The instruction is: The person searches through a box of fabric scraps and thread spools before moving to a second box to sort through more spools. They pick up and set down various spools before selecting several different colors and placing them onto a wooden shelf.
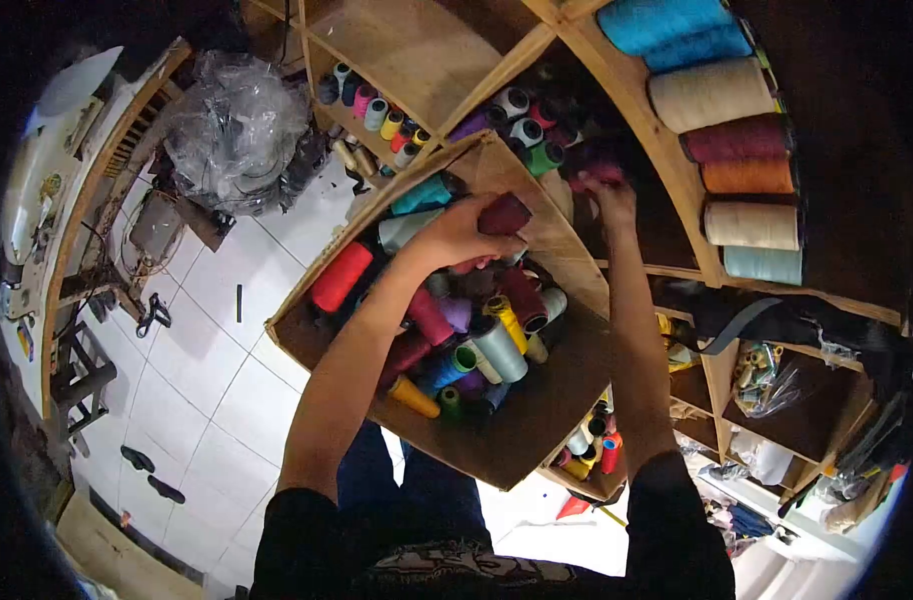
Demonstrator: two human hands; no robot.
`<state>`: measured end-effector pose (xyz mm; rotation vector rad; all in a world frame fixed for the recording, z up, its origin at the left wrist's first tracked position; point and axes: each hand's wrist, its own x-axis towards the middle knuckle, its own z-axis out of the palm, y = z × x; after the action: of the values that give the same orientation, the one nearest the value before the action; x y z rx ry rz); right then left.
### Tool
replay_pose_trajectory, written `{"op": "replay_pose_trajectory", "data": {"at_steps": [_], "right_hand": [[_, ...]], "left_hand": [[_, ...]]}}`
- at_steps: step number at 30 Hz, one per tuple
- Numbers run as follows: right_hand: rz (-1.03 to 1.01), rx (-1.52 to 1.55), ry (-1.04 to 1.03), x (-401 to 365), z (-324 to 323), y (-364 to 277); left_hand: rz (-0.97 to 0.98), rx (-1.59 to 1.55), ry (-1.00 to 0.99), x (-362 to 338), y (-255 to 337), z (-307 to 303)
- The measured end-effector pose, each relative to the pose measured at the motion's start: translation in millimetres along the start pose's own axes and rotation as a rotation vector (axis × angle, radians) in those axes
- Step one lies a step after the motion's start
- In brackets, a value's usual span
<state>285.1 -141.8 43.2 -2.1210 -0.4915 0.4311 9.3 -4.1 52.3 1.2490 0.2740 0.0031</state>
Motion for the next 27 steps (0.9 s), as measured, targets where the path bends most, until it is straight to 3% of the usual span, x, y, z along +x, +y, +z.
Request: {"op": "replay_pose_trajectory", "data": {"at_steps": [2, 3, 6, 10, 11, 18, 20, 22, 23, 24, 26, 27], "right_hand": [[0.052, -0.17, 0.086, 17.4, 10.5, 3.0], [0.117, -0.32, 0.13, 45.1, 13.2, 24.7], [0.201, -0.422, 0.16, 107.9, 22.9, 83.4], [0.269, -0.406, 0.11, 80.6, 42.3, 40.0], [0.258, -0.42, 0.111, 79.2, 46.4, 36.1], [0.101, -0.568, 0.049, 71.3, 38.2, 28.9], [-0.004, -0.52, -0.003, 47.6, 25.8, 14.0], [0.006, -0.069, -0.151, -10.9, 10.0, -22.3], [0.098, 0.3, -0.194, -61.4, 12.7, -59.7], [0.172, 0.42, -0.365, -93.4, 3.7, -75.1], [-0.119, 0.098, -0.546, -150.6, -2.0, -89.7], [-0.029, 0.158, -0.551, -169.8, -1.7, -104.9]], "left_hand": [[0.092, 0.052, 0.015, 2.8, -4.7, 0.9], [-0.022, -0.022, 0.011, -0.9, 2.5, 2.9], [0.019, 0.047, 0.004, 2.3, -3.4, 0.9], [0.044, 0.037, 0.037, 1.3, -0.9, 0.6], [0.175, 0.115, 0.07, 5.9, -11.1, -1.2], [-0.058, 0.011, -0.015, -1.2, 7.4, 3.9], [-0.142, -0.053, -0.033, 0.3, 2.8, 4.7], [0.08, -0.132, 0.047, 0.6, -0.6, 12.7], [0.149, -0.26, 0.076, 3.4, -7.0, 21.6], [0.222, -0.385, 0.096, 6.4, -13.9, 30.4], [0.276, -0.801, 0.102, 18.9, -30.2, 51.7], [0.27, -0.713, 0.009, 6.3, -14.1, 43.5]]}}
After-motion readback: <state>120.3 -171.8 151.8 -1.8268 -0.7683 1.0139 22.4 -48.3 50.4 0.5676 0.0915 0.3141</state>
